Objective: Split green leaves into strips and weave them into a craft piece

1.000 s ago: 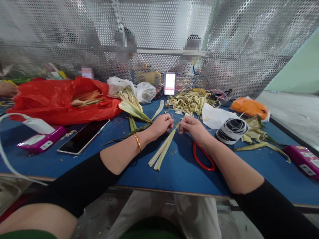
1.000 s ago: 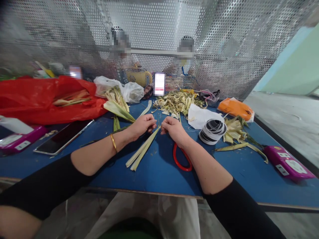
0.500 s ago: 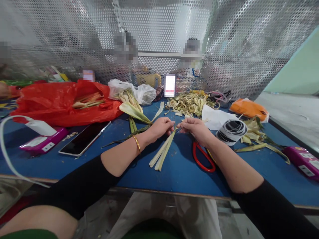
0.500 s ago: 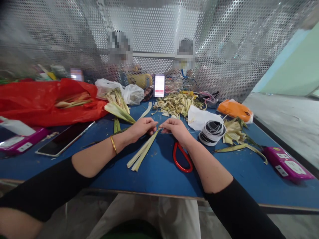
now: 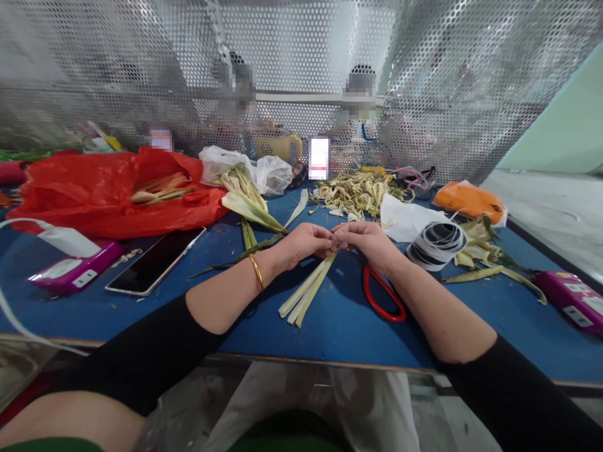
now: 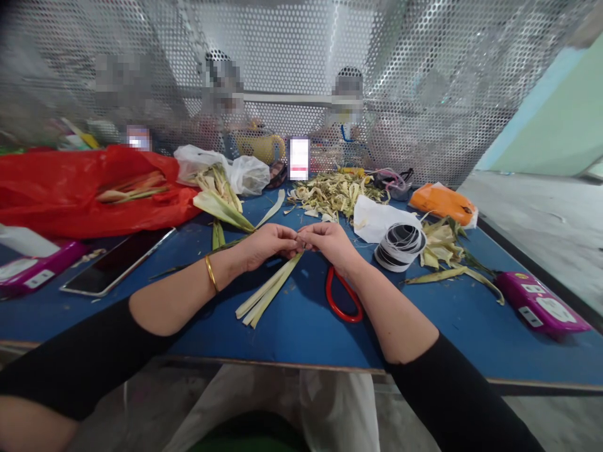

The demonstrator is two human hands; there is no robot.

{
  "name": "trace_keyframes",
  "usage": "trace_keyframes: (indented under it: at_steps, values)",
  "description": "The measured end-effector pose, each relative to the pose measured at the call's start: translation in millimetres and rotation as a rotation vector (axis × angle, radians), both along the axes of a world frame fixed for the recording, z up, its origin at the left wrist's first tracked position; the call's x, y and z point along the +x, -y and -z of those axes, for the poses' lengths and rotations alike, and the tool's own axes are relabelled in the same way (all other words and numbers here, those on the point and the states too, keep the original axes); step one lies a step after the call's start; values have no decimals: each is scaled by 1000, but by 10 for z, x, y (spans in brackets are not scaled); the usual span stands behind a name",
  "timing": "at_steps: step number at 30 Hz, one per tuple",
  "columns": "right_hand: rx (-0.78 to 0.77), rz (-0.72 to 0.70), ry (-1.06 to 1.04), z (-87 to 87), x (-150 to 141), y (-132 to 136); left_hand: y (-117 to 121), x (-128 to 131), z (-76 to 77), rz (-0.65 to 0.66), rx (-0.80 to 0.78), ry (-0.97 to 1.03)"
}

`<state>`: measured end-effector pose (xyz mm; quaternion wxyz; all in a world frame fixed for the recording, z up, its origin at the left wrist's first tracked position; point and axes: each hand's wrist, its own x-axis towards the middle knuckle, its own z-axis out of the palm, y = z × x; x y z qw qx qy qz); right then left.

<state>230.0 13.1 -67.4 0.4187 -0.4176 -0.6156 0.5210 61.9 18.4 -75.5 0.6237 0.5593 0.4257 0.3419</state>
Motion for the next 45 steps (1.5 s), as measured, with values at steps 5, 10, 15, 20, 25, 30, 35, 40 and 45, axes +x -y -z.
trace_keyframes:
  at_steps: [5,10,15,20,25,30,35,40,45]
  values:
    - [-106,-11,-98,11,21,-22,8,4,27,63,95,-55]
    - [-90,15,-14,-59,66,-31,-20,0,59,65,181,-14]
    - [74,-108,223,-15,85,-59,-31,-19,62,80,242,26]
    - [199,-28,397,59,97,-104,-28,-17,55,56,213,5]
    - [171,11,365,17,98,-98,-40,-14,49,-26,132,20]
    - [95,34,248,5,80,-82,-26,-9,31,-40,79,76]
    - [91,-36,182,4,57,-66,-15,-7,23,13,137,88]
    - [78,-77,300,11,41,-40,-47,-29,67,88,243,41]
    - [65,-24,301,22,28,-30,-69,-37,85,63,241,20]
